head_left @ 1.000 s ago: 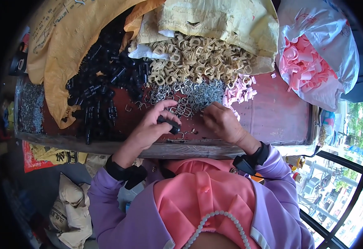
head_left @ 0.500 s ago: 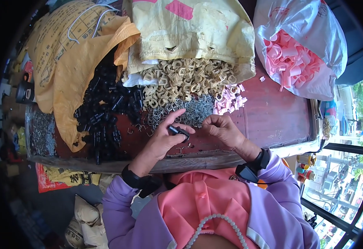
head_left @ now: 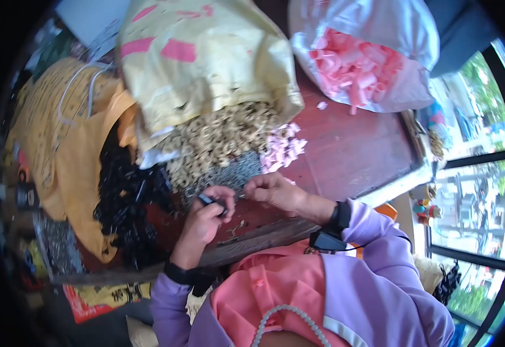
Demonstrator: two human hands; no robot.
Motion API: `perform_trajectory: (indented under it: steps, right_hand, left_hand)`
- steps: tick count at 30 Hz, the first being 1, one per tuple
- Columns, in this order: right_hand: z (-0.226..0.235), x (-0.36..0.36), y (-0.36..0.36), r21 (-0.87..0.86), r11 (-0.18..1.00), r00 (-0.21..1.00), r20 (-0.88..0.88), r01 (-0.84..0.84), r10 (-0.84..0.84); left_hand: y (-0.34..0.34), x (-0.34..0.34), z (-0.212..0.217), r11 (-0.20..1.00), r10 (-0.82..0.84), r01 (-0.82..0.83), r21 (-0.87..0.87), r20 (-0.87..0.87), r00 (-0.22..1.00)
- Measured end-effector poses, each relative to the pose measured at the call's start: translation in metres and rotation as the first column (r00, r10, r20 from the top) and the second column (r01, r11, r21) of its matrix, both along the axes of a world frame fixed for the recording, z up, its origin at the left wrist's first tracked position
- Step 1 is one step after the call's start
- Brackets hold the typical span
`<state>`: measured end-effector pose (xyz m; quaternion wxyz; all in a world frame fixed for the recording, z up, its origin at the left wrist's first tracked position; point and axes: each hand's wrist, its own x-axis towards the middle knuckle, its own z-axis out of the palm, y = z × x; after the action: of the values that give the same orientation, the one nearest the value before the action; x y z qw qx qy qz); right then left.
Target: Assembling small plastic components at a manufacturing workstation.
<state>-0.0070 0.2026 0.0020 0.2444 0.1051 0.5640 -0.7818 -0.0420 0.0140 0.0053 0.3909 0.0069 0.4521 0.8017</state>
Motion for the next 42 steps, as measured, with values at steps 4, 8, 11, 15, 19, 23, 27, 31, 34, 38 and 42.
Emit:
perform_trajectory:
  steps: [4,8,11,15,19,23,27,31,34,38,42]
  right_hand:
    - [-0.002,-0.003,-0.003,-0.068,0.998,0.999,-0.033,-0.016,0.014]
    - [-0.014,-0.003,-0.008,-0.073,0.997,0.994,-0.104,0.023,-0.031]
    - [-0.017,-0.002,-0.009,-0.088,0.995,0.993,-0.104,0.053,-0.062]
    - [-0.023,-0.001,-0.01,-0.086,0.996,0.996,-0.087,0.028,-0.036]
    - [-0.023,0.001,-0.014,-0.1,0.994,0.989,-0.138,0.031,-0.044]
    - [-0.028,0.001,-0.013,-0.145,0.986,0.987,-0.125,0.081,-0.1]
    - [-0.022,0.002,-0.007,-0.131,0.991,0.999,-0.037,0.027,-0.033]
    - [-0.026,0.0,-0.01,-0.162,0.986,0.999,-0.02,0.037,-0.04]
    - [-0.027,0.0,-0.012,-0.12,0.993,0.997,-0.065,0.022,-0.03]
    - [-0.029,0.003,-0.011,0.073,0.994,0.95,-0.309,0.077,-0.051]
    - [-0.029,0.001,-0.006,0.224,0.968,0.902,-0.431,0.11,-0.003]
  left_hand:
    - [-0.004,0.0,-0.001,0.985,-0.01,-0.003,-0.172,-0.077,0.997]
    - [0.002,0.001,0.003,0.961,-0.017,0.002,-0.278,-0.05,0.999]
    - [0.011,0.006,0.003,0.938,-0.037,-0.031,-0.344,-0.188,0.981]
    - [0.017,0.009,0.001,0.908,-0.008,-0.135,-0.397,-0.337,0.942]
    - [0.016,0.009,-0.003,0.877,-0.047,-0.17,-0.449,-0.433,0.9]
    - [0.018,0.007,-0.007,0.871,-0.085,-0.169,-0.461,-0.481,0.872]
    - [0.018,0.007,-0.01,0.88,-0.109,-0.164,-0.446,-0.525,0.844]
    - [0.017,0.008,-0.009,0.879,-0.128,-0.168,-0.447,-0.561,0.818]
    - [0.015,0.008,-0.014,0.884,-0.104,-0.169,-0.436,-0.537,0.837]
    - [0.012,0.004,-0.014,0.897,0.003,-0.172,-0.407,-0.385,0.923]
    - [0.007,0.0,-0.012,0.888,0.069,-0.17,-0.427,-0.243,0.968]
